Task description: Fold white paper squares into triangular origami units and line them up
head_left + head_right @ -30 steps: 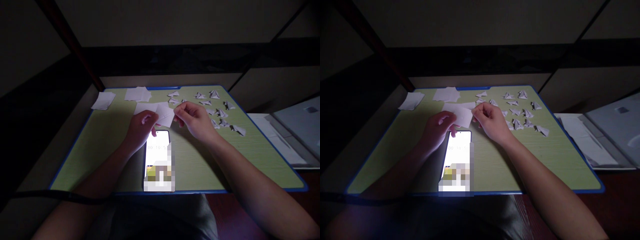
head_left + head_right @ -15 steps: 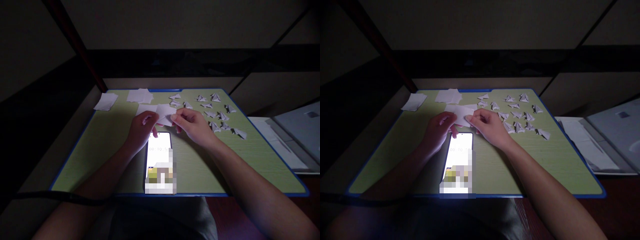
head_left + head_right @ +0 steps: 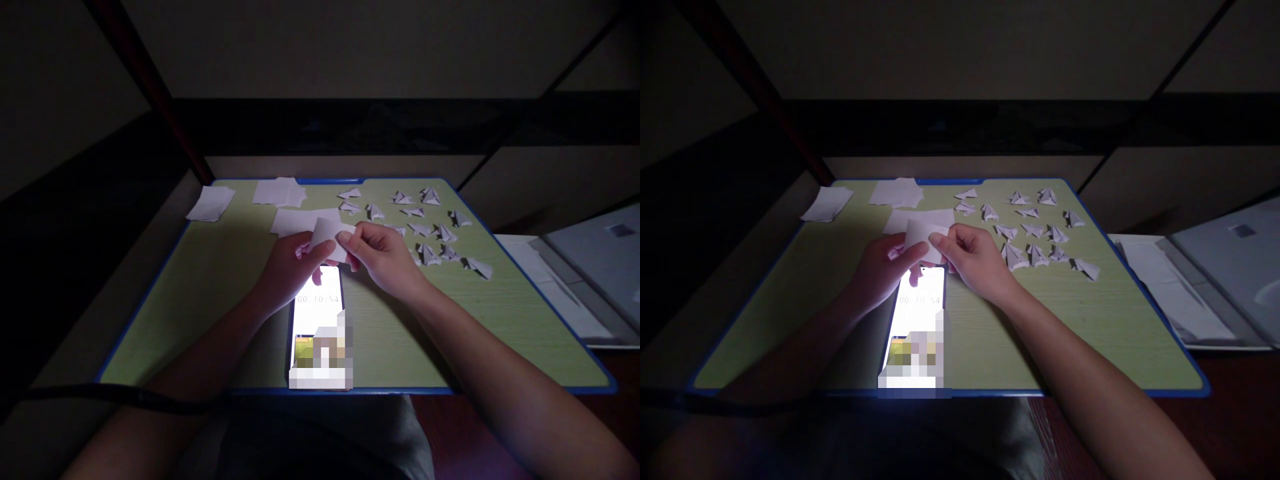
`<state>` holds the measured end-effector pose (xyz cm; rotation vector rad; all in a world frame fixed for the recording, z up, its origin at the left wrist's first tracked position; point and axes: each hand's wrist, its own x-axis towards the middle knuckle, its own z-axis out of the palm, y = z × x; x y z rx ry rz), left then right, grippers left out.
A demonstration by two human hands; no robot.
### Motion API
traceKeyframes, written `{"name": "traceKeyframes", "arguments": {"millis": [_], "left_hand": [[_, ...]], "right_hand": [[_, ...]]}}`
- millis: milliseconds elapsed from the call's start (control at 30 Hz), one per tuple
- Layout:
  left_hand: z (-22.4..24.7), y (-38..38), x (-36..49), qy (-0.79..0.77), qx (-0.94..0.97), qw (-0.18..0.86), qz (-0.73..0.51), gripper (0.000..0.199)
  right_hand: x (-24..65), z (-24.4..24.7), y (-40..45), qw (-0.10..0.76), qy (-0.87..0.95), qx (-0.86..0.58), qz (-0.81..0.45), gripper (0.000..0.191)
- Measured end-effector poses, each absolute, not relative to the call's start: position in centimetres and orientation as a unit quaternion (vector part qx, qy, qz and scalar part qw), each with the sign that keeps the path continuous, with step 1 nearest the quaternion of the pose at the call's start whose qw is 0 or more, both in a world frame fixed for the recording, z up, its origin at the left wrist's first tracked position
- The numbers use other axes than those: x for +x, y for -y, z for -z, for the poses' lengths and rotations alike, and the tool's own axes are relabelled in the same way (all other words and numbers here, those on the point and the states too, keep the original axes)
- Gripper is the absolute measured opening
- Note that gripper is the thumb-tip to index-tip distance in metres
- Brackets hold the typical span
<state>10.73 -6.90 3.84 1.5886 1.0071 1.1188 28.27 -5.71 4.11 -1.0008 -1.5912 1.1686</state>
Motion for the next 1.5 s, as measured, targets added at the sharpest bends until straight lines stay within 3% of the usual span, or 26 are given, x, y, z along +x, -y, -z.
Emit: {"name": "traceKeyframes", "arguments": {"millis": [300,633,1200,1500], "left_hand": [[-3.97,6.88,10.62,-0.407,0.651,0.453,-0.453,0.023],[-3.55,6.60,10.28,-0.449,0.636,0.413,-0.472,0.023],[-3.26,6.61,10.56,-0.447,0.668,0.381,-0.457,0.029],[-3.57,6.68,10.54,-0.461,0.661,0.373,-0.460,0.026]], "right_hand": [[28.67,-3.96,5.59,0.392,0.679,-0.375,-0.495,0.047],[28.42,-3.99,5.77,0.399,0.672,-0.370,-0.503,0.045],[28.36,-3.92,5.77,0.333,0.684,-0.397,-0.514,0.036],[28.51,-3.70,5.75,0.370,0.690,-0.396,-0.481,0.032]]}}
